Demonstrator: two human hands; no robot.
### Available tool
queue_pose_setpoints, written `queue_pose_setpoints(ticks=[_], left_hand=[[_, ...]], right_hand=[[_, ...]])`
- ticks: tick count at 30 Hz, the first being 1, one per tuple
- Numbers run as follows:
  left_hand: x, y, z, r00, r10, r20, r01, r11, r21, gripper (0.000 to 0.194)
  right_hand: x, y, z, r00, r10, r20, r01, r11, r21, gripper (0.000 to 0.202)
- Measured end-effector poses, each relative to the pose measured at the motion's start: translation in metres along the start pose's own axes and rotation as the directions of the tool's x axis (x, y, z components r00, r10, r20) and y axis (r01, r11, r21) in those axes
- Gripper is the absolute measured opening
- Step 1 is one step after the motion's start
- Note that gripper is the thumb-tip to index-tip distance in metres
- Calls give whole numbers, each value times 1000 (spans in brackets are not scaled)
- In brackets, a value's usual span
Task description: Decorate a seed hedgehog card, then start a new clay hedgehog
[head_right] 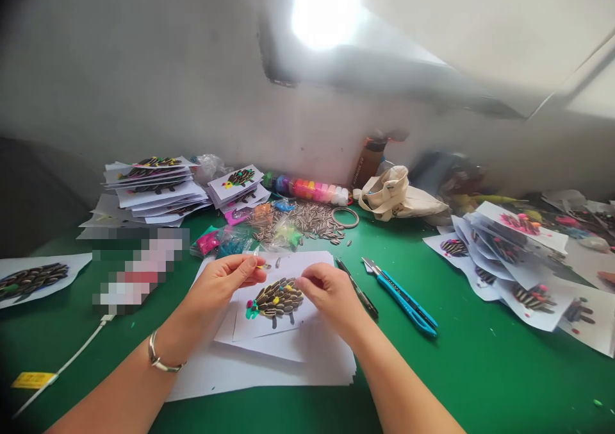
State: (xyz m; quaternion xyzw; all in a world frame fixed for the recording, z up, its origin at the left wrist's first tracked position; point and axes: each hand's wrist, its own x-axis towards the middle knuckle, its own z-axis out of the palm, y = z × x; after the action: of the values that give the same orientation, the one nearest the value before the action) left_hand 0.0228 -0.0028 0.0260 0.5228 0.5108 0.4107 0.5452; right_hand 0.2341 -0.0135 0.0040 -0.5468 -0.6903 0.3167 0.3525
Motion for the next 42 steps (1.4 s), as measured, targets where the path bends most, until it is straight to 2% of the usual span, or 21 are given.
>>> queue_pose_setpoints(ticks=[2, 6, 11, 15, 19, 26, 35, 42], left_hand=[[1, -2, 1, 1000, 14, 6, -14, 1000, 28, 39], [5, -8, 0, 1000, 9, -17, -8, 994, 106, 38], [10, -14, -3, 999, 13, -37, -7, 989, 145, 38], [11, -17, -2, 999, 14, -30, -9, 989, 150, 39], [10, -16, -1, 999, 14, -39, -8, 987, 161, 39], [7, -11, 1, 998, 38, -55, -24, 970, 243, 38], [7, -8, 3, 998, 47, -49, -33, 963, 267, 34], [6, -9, 4, 996, 62, -62, -44, 964, 262, 34]], right_hand=[[-4, 8, 2, 999, 27, -21, -27, 1000, 2, 12], [-5, 16, 8, 997, -64, 37, 65, 997, -41, 19], [-4, 13, 7, 981, -121, 154, 145, 978, -153, 20], [-6, 13, 8, 972, -153, 176, 186, 964, -189, 13], [-9, 18, 9, 959, -206, 193, 243, 950, -196, 24], [-9, 15, 3, 961, -175, 213, 235, 925, -298, 23], [-6, 26, 9, 962, -159, 220, 231, 906, -355, 24], [-6, 19, 7, 967, -136, 216, 212, 896, -389, 21]])
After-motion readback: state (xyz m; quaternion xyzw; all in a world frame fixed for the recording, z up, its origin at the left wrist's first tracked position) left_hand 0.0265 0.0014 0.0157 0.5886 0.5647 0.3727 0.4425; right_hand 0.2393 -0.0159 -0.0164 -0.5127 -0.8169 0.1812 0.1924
